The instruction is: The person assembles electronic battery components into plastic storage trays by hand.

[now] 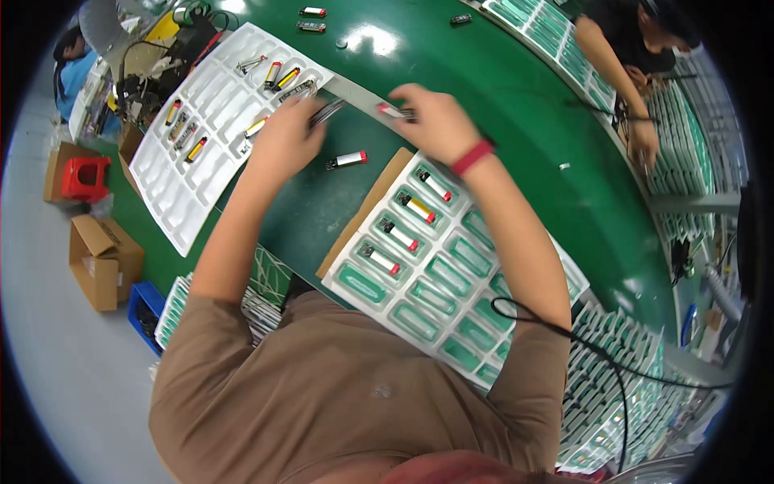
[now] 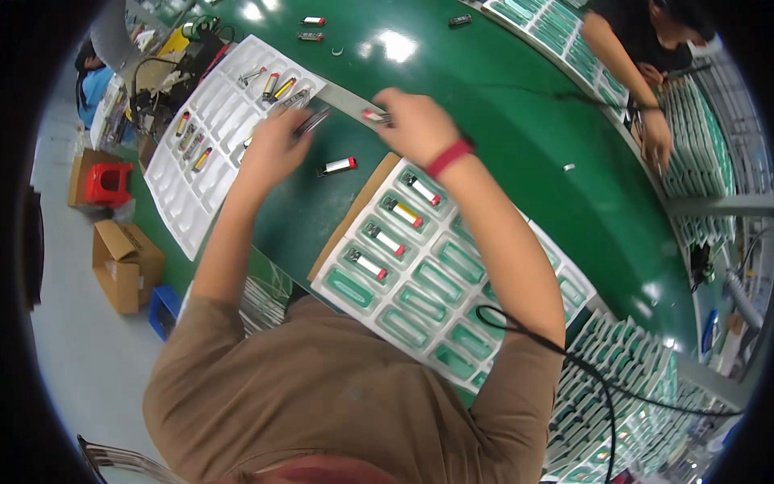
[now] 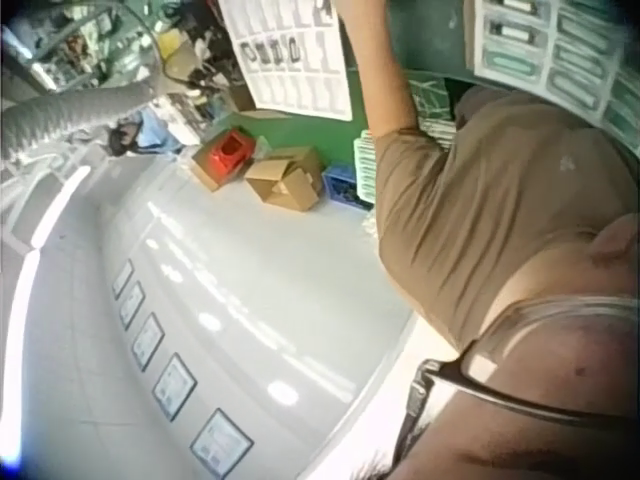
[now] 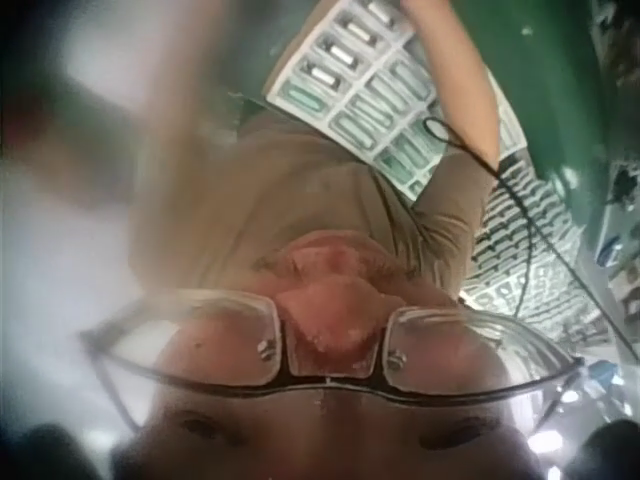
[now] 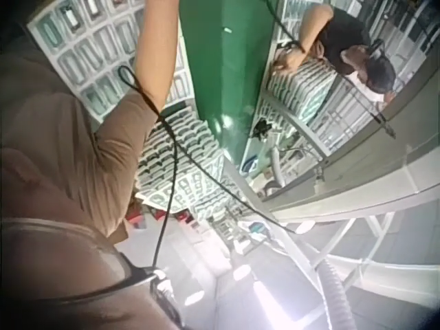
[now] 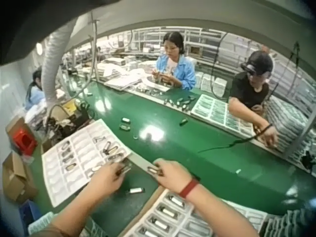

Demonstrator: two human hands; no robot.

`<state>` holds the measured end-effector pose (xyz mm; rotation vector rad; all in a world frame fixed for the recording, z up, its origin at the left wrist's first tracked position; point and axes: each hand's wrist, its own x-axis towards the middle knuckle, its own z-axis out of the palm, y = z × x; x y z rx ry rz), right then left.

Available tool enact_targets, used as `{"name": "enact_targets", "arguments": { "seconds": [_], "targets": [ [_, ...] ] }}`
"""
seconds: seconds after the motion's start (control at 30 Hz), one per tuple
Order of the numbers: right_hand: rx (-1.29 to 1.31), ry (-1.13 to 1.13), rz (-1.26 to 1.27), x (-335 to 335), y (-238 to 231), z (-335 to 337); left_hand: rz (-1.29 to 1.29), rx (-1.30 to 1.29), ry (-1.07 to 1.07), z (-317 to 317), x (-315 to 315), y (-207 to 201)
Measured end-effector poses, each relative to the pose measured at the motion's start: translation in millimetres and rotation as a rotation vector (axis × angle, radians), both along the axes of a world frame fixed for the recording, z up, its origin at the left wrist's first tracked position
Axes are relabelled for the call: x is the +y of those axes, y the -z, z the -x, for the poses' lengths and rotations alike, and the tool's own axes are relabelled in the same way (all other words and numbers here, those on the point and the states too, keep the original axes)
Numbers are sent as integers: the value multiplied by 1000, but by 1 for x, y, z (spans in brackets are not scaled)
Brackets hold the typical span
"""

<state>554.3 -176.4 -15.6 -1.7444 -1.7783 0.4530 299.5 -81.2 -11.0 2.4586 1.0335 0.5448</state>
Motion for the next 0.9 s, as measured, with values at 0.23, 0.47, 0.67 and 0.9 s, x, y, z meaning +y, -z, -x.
{"name": "enact_targets", "arguments": {
  "seconds": [0.23, 0.47, 0.67, 0.9],
  "targets": [
    [-5, -247, -3, 21, 32, 29, -12, 114, -118, 62, -31, 33],
    [460, 245, -195, -162, -71, -55, 191, -133, 699, -59, -113, -20],
    [817, 544, -278, -257, -70, -15, -113, -13, 986, -150, -142, 18],
    [1422, 525, -401, -282, -55, -14, 621, 165, 908, -164, -149, -7]
  ]
}}
